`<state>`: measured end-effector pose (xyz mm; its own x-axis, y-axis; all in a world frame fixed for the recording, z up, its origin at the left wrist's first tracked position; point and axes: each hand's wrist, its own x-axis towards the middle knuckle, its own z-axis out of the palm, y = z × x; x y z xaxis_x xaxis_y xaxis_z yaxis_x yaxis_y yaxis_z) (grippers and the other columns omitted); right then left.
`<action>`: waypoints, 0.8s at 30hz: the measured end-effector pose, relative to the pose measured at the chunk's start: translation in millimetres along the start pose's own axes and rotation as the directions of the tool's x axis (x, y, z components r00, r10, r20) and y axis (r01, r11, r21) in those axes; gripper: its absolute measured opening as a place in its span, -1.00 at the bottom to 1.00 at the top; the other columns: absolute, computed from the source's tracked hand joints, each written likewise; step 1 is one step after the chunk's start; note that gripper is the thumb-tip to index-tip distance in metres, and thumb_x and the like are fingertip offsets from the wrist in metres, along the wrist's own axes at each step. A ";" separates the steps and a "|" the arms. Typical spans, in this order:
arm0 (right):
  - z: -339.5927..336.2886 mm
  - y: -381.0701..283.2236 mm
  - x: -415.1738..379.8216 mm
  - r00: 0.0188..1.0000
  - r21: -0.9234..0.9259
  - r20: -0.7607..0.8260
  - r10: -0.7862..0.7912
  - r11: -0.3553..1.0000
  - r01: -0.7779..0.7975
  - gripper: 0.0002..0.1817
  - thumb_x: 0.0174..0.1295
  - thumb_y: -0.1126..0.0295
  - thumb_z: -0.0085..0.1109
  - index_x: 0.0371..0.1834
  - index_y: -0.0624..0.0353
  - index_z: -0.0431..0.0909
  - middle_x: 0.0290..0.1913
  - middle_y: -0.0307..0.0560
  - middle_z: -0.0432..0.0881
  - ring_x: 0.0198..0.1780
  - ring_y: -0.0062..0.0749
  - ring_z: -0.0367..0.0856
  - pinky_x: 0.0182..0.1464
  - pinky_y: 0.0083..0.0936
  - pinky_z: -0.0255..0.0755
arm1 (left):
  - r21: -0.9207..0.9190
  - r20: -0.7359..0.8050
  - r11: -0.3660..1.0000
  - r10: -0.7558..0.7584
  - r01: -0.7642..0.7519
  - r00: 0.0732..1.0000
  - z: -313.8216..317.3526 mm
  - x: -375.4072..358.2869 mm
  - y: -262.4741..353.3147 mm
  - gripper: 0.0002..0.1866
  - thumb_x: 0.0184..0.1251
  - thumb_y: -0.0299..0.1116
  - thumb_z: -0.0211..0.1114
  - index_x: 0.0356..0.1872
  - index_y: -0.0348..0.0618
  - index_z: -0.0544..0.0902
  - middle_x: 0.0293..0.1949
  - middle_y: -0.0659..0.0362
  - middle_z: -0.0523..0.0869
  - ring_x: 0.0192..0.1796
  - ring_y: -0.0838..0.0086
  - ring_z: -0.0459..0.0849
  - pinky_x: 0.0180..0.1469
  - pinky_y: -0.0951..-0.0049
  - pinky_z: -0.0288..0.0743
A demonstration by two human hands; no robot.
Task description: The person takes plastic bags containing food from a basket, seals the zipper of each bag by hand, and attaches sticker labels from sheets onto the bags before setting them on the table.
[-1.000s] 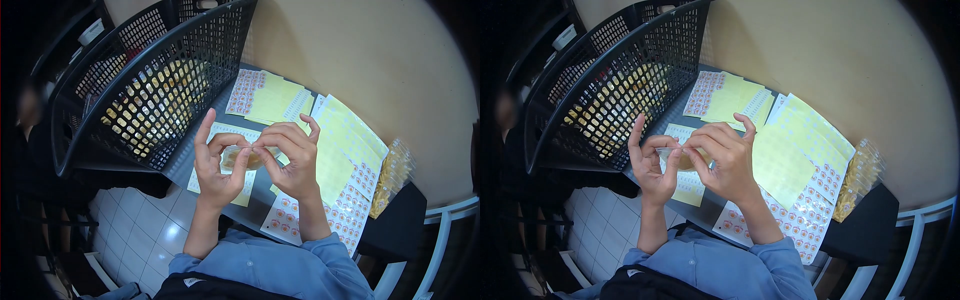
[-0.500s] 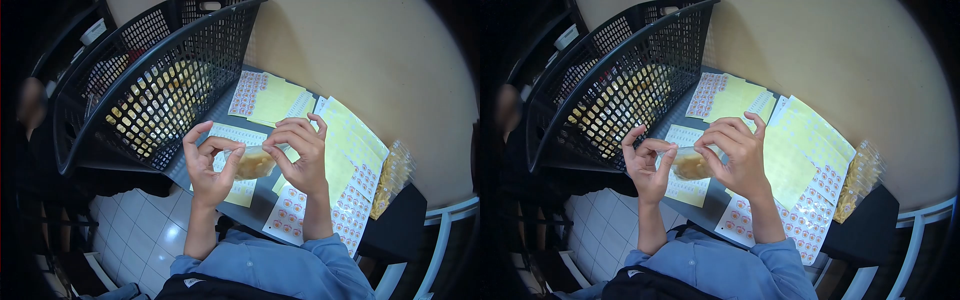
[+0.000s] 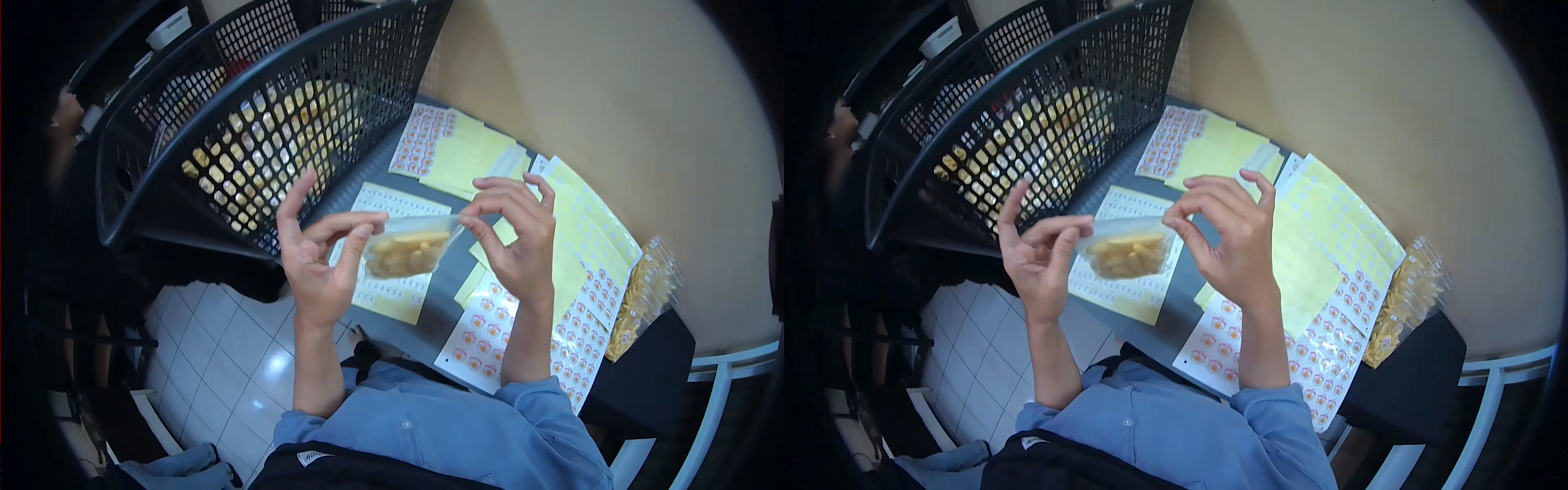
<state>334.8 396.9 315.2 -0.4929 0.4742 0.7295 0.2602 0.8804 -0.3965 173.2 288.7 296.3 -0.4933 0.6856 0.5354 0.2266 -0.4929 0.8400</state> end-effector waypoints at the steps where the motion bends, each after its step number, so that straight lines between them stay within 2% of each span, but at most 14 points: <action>1: 1.3 -0.9 -0.5 1.000 0.032 -0.018 0.002 0.999 -0.002 -0.91 -0.16 0.43 0.25 -0.60 0.06 0.51 -0.51 -0.30 0.56 -0.25 -0.47 0.52 0.03 -0.32 0.02 | 0.007 0.027 0.999 0.048 -0.049 0.998 -3.8 -0.2 -0.9 -0.35 0.14 -0.63 0.03 0.19 -0.38 -0.15 -0.39 -0.04 0.62 -0.28 0.42 0.61 -0.14 0.51 0.44; 4: 5.5 -4.8 -2.3 1.000 0.092 -0.028 0.009 0.996 -0.007 -0.92 -0.13 0.45 0.24 -0.60 0.09 0.51 -0.49 -0.26 0.58 -0.30 -0.48 0.54 0.00 -0.37 0.07 | -0.149 0.056 0.989 0.022 -0.013 0.998 -11.7 -8.2 1.8 -0.22 0.15 -0.55 0.04 0.24 -0.24 -0.32 -0.13 -0.15 0.52 -0.09 0.30 0.54 -0.01 0.42 0.36; 6: 7.5 -5.6 -2.8 0.997 0.213 -0.057 0.056 0.976 -0.043 -0.95 -0.10 0.45 0.22 -0.58 0.10 0.53 -0.48 -0.27 0.59 -0.33 -0.50 0.54 -0.02 -0.38 0.09 | -0.049 0.168 0.992 0.123 -0.116 0.978 -19.9 -8.8 -5.5 -0.10 0.05 -0.51 0.14 0.25 -0.18 -0.35 0.10 -0.17 0.31 0.09 0.22 0.40 0.09 0.34 0.26; 7: 9.4 -3.2 -3.5 0.998 0.250 -0.050 0.038 0.968 -0.025 -0.98 -0.06 0.48 0.18 -0.51 0.12 0.56 -0.47 -0.26 0.60 -0.35 -0.51 0.54 -0.06 -0.45 0.15 | 0.085 0.291 0.990 0.080 -0.109 0.953 -28.9 -11.9 -13.0 -0.04 -0.06 -0.48 0.24 0.27 -0.20 -0.28 0.20 -0.14 0.16 0.17 0.22 0.29 0.14 0.34 0.19; 8: 12.7 -5.1 -3.9 0.998 0.253 -0.040 0.042 0.967 -0.031 -0.98 -0.06 0.48 0.18 -0.51 0.12 0.56 -0.47 -0.26 0.60 -0.35 -0.51 0.54 -0.06 -0.45 0.15 | 0.230 0.299 0.970 0.002 -0.074 0.954 -31.7 -17.7 -14.0 -0.17 -0.08 -0.47 0.27 0.23 -0.26 -0.01 0.16 -0.15 0.23 0.12 0.27 0.36 0.11 0.39 0.22; 11: 28.0 -11.7 -3.3 0.996 0.406 -0.034 0.088 0.911 -0.067 -0.87 -0.01 0.55 0.10 -0.38 0.17 0.59 -0.50 -0.18 0.60 -0.39 -0.53 0.54 -0.19 -0.62 0.24 | 0.310 0.419 0.946 -0.043 -0.099 0.907 -46.6 -24.9 -32.5 -0.41 -0.01 -0.47 0.25 0.09 -0.32 0.24 0.06 -0.06 0.40 0.03 0.37 0.45 0.05 0.48 0.28; 12: 32.3 -18.2 -2.2 0.995 0.407 -0.030 0.092 0.910 -0.072 -0.87 -0.01 0.55 0.10 -0.38 0.17 0.59 -0.50 -0.18 0.60 -0.39 -0.53 0.54 -0.19 -0.62 0.24 | 0.190 0.329 0.971 -0.201 0.144 0.923 -47.0 -27.9 -32.9 -0.53 0.06 -0.47 0.19 0.03 -0.33 0.29 -0.02 0.01 0.46 -0.03 0.43 0.48 0.00 0.53 0.31; 13: 35.6 -26.8 -0.5 0.961 0.554 -0.052 0.273 0.809 -0.199 -0.85 -0.01 0.56 0.09 -0.35 0.17 0.58 -0.51 -0.15 0.60 -0.40 -0.52 0.54 -0.24 -0.59 0.27 | 0.045 0.260 0.928 -0.369 0.371 0.892 -48.0 -30.6 -34.1 -0.64 0.14 -0.47 0.13 -0.03 -0.33 0.34 -0.10 0.08 0.52 -0.08 0.48 0.51 -0.04 0.57 0.34; 14: 37.5 -31.7 -0.6 0.893 0.684 -0.046 0.447 0.665 -0.298 -0.83 -0.01 0.56 0.09 -0.32 0.18 0.58 -0.52 -0.13 0.59 -0.42 -0.51 0.54 -0.28 -0.57 0.30 | 0.044 0.263 0.925 -0.376 0.378 0.889 -49.5 -30.9 -40.6 -0.64 0.14 -0.47 0.13 -0.03 -0.33 0.34 -0.10 0.08 0.52 -0.08 0.48 0.51 -0.04 0.57 0.34; 16: 37.2 -26.6 -11.3 0.927 0.533 -0.023 0.374 0.789 -0.305 -0.80 -0.01 0.54 0.10 -0.27 0.20 0.56 -0.52 -0.08 0.59 -0.42 -0.50 0.54 -0.29 -0.56 0.33 | -0.143 0.111 0.930 -0.325 0.338 0.939 -51.6 -29.7 -63.9 -0.69 0.24 -0.42 0.01 -0.01 -0.31 0.34 -0.16 0.16 0.52 -0.15 0.56 0.51 -0.09 0.63 0.37; 18: 41.7 -24.2 -26.9 0.954 0.360 0.018 0.301 0.888 -0.287 -0.76 -0.02 0.52 0.10 -0.21 0.21 0.54 -0.52 -0.04 0.58 -0.42 -0.49 0.54 -0.30 -0.54 0.35 | -0.255 0.097 0.873 -0.405 0.416 0.909 -56.3 -29.0 -88.3 -0.68 0.26 -0.40 -0.01 0.01 -0.29 0.32 -0.14 0.15 0.51 -0.14 0.57 0.51 -0.08 0.61 0.37; 20: 49.2 -27.7 -51.7 0.840 0.251 0.326 0.434 0.817 -0.520 -0.71 -0.04 0.47 0.15 -0.19 0.24 0.51 -0.50 0.00 0.56 -0.40 -0.39 0.55 -0.26 -0.54 0.37 | -0.368 0.091 0.797 -0.482 0.479 0.871 -56.4 -28.0 -100.4 -0.67 0.27 -0.38 -0.03 0.02 -0.28 0.31 -0.12 0.14 0.50 -0.13 0.57 0.50 -0.06 0.60 0.37; 22: 68.6 -26.3 -74.4 0.888 0.231 0.380 0.260 0.903 -0.363 -0.67 -0.06 0.45 0.17 -0.16 0.27 0.47 -0.40 0.00 0.53 -0.36 -0.29 0.53 -0.27 -0.49 0.37 | -0.512 0.168 0.619 -0.608 0.596 0.776 -54.2 -27.3 -107.0 -0.66 0.28 -0.35 -0.04 0.04 -0.26 0.29 -0.09 0.14 0.48 -0.09 0.57 0.47 -0.04 0.59 0.35; 24: 90.2 -31.4 -93.9 0.898 0.205 0.335 0.286 0.908 -0.366 -0.67 -0.07 0.46 0.17 -0.18 0.28 0.44 -0.35 0.00 0.51 -0.33 -0.23 0.52 -0.26 -0.43 0.37 | -0.490 0.217 0.630 -0.580 0.602 0.785 -51.6 -26.4 -114.7 -0.65 0.27 -0.35 -0.03 0.04 -0.27 0.30 -0.07 0.14 0.47 -0.06 0.58 0.45 -0.03 0.58 0.34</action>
<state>298.1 324.2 208.9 -0.6463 0.6757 0.3546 0.2465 0.6246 -0.7410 116.9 299.5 181.3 -0.3363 0.9405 -0.0482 -0.5659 -0.1609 0.8086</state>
